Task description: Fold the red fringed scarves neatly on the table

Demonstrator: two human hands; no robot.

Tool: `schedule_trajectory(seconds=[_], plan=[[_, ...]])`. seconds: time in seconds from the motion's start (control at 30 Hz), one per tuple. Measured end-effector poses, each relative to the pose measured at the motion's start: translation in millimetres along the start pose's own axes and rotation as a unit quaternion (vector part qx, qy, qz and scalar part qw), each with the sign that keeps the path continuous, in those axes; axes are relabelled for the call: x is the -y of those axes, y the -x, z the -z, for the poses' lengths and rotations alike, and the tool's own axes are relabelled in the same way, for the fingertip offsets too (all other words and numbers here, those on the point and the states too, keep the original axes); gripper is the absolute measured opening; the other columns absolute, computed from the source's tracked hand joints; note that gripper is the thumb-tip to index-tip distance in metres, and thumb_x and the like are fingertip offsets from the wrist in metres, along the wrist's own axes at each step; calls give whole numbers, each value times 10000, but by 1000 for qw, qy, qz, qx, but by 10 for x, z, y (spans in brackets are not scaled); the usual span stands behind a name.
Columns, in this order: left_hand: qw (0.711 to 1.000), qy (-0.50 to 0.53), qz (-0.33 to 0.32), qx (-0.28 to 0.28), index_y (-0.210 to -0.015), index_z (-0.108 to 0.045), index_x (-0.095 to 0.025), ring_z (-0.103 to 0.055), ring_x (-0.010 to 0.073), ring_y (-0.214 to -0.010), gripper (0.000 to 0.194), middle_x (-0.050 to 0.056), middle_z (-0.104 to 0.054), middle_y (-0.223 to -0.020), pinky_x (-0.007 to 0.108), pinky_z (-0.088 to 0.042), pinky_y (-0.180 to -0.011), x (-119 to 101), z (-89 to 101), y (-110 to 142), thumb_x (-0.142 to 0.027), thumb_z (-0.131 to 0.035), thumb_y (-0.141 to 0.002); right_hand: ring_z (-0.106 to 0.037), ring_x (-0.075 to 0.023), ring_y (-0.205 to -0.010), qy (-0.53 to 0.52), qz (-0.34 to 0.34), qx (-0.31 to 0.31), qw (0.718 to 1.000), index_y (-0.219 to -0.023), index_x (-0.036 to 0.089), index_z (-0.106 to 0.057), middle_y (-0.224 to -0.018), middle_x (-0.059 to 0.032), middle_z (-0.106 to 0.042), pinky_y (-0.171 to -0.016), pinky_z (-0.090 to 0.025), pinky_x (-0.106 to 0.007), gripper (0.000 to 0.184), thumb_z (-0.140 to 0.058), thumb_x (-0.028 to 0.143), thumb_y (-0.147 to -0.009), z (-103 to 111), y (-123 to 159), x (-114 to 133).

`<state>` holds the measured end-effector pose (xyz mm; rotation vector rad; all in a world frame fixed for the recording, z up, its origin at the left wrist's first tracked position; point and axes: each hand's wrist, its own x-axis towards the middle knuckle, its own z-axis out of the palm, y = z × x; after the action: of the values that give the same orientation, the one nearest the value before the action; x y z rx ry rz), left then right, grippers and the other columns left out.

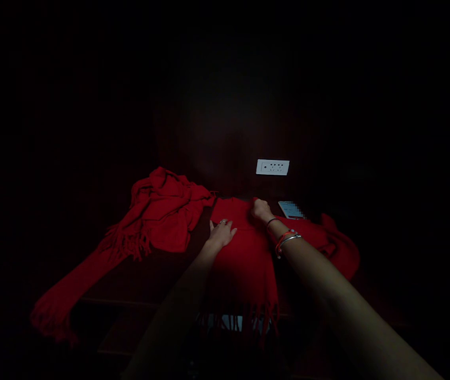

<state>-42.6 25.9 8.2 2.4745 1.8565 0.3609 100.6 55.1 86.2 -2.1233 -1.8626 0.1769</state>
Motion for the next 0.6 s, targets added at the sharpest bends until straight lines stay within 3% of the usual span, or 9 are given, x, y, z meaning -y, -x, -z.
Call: schedule_trajectory(seconds=[0.17,0.3,0.47,0.6], plan=[[995,17,39,-85,-1186,-379,-199,-347,222,-1134,440,96,-370,-1256,539,-143,-942,23,26,12,-423,-205,-850,-528,-217,-962,-3,31,-20,999,-1002,152,-587,-1034,-112,-578,-739,-422,-227,348,-504,106,-667,323,-21,41],[985,71,75,-136,-1199,-361,-213,-347,224,-1135,435,91,-342,-1273,513,-199,-936,15,64,23,-424,-198,-855,-536,-170,-945,-65,37,-58,995,-1023,184,-578,-1014,-54,-594,-751,-413,-193,377,-491,101,-666,570,-75,-144],[979,114,72,-151,-1172,-396,-196,-397,224,-1089,393,94,-402,-1221,498,-243,-918,-30,72,35,-377,-263,-849,-565,-125,-854,-129,17,-112,985,-1089,157,-535,-992,-45,-602,-733,-423,-186,452,-429,42,-665,950,-96,-784],[987,101,6,-128,-1076,-480,-209,-413,203,-1064,304,69,-464,-1162,483,-234,-926,-195,-3,23,-294,-342,-819,-581,-135,-792,-54,-22,-136,989,-1045,161,-570,-932,-46,-623,-691,-440,-198,426,-438,38,-658,1235,28,-1484]])
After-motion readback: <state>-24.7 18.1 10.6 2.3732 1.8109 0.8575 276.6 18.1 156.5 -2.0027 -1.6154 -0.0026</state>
